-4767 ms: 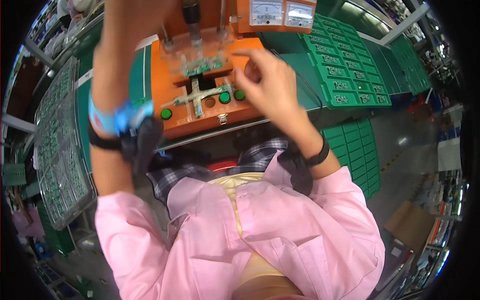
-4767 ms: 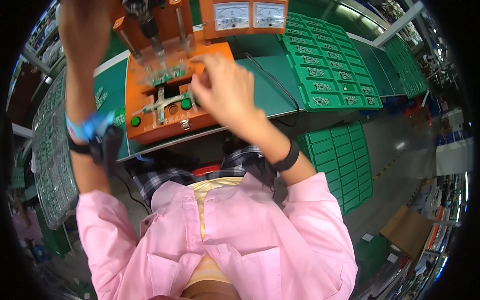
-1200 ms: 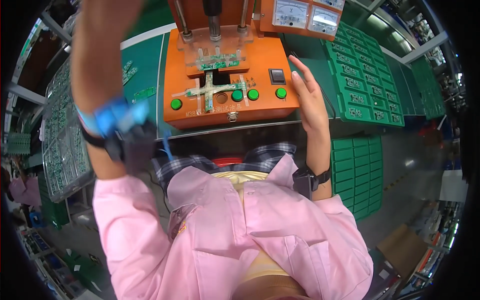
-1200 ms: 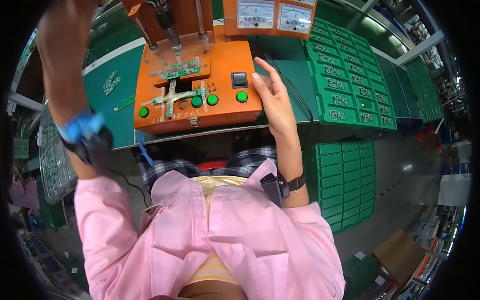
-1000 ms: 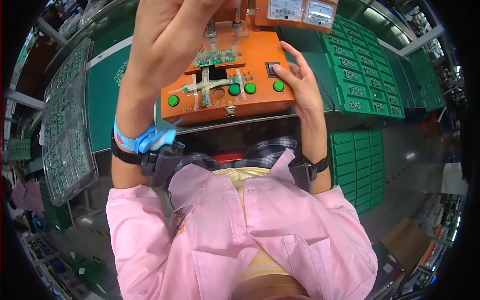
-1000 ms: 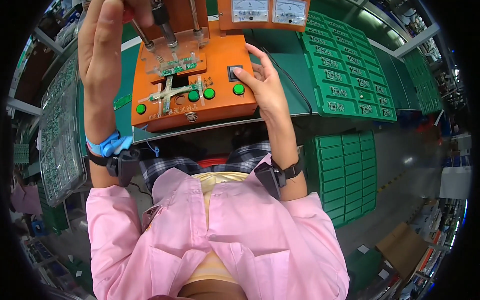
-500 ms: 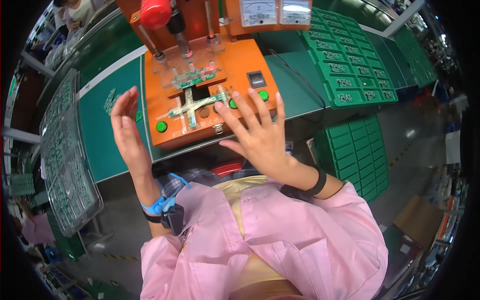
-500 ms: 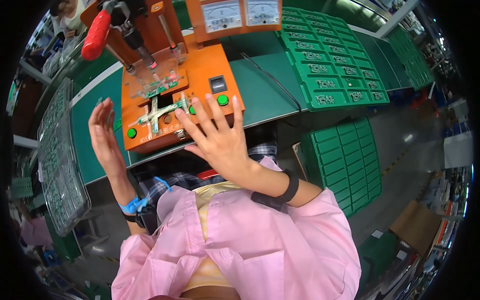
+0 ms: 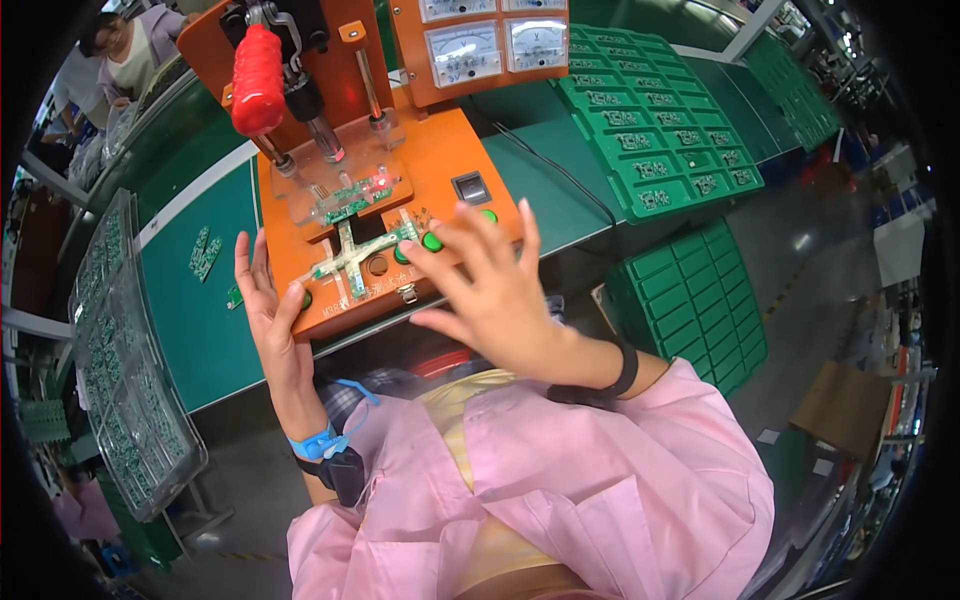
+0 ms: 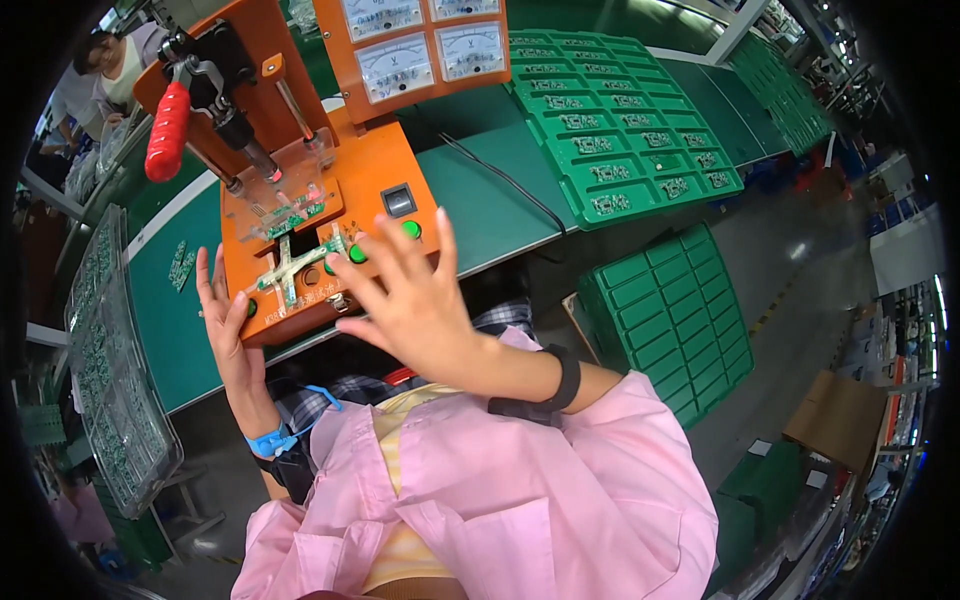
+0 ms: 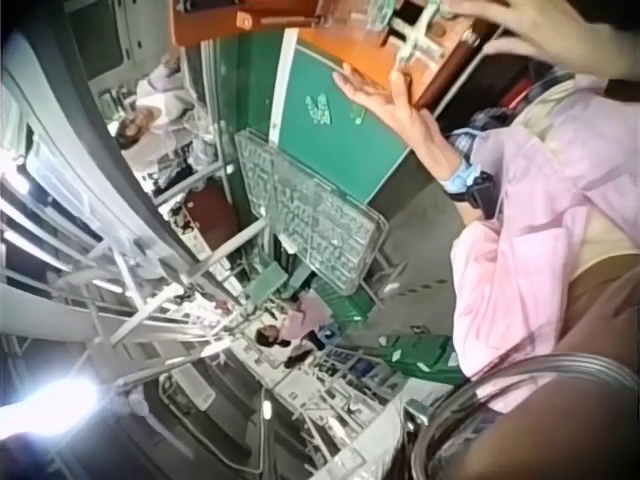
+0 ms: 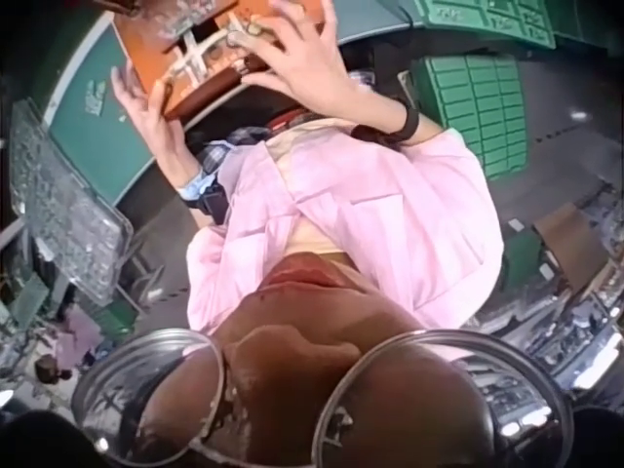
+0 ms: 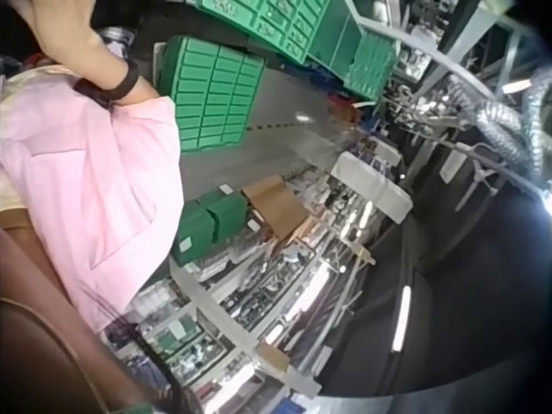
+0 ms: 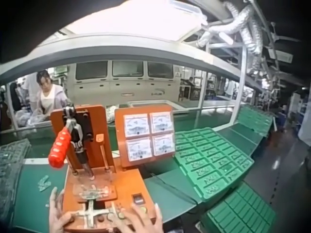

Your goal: The person places a circuit board onto an orange testing machine, presses buttons, and pulls down a red lever. After releasing the lever, they remove the board and place it into a green tray, repeating the process with new boards from a clear tray.

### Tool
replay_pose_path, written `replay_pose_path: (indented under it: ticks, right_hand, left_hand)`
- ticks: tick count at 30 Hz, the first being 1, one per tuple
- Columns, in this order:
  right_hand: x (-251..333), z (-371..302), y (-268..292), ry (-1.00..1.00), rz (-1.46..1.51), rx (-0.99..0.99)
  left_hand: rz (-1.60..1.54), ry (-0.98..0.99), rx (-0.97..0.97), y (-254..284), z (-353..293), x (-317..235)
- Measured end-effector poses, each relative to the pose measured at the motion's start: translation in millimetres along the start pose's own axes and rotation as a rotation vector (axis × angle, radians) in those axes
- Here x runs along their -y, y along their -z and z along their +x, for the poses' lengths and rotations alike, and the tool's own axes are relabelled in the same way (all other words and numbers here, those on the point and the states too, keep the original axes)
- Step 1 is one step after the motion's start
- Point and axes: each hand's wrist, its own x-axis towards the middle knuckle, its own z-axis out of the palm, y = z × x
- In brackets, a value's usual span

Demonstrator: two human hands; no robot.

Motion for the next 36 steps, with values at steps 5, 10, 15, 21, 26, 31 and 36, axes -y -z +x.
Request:
replay_pose_path:
  ticks: [5, 10, 15, 21, 26, 31, 36]
  right_hand:
    - [-92, 45, -13, -0.296, 0.349, -0.074]
    - [-99, 52, -15, -0.479, 0.766, 0.073]
    - [-85, 55, -17, -0.644, 1.174, 0.076]
    - [-75, 55, -12, -0.725, 1.082, 0.008]
    - [3, 24, 12, 0.150, 0.036, -0.032]
    - [23, -5, -10, 0.323, -0.275, 0.135]
    - [26, -12, -23, 0.336, -0.297, 0.092]
  left_hand:
    - [-0.068, -0.005, -0.023, -4, -2, -4]
    - [0.026, -0.008, -0.010, -1, -1, 0]
    - [-0.008, -0.003, -0.015, -2, 3, -1]
    - [0.020, -0.030, 0.024, 2, 0, 3]
    - [-0.054, -0.049, -0.018, -1, -1, -1]
    - [-0.081, -0.054, -0.016, 2, 2, 3]
    - [-0.057, -0.056, -0.031, 4, -1, 5]
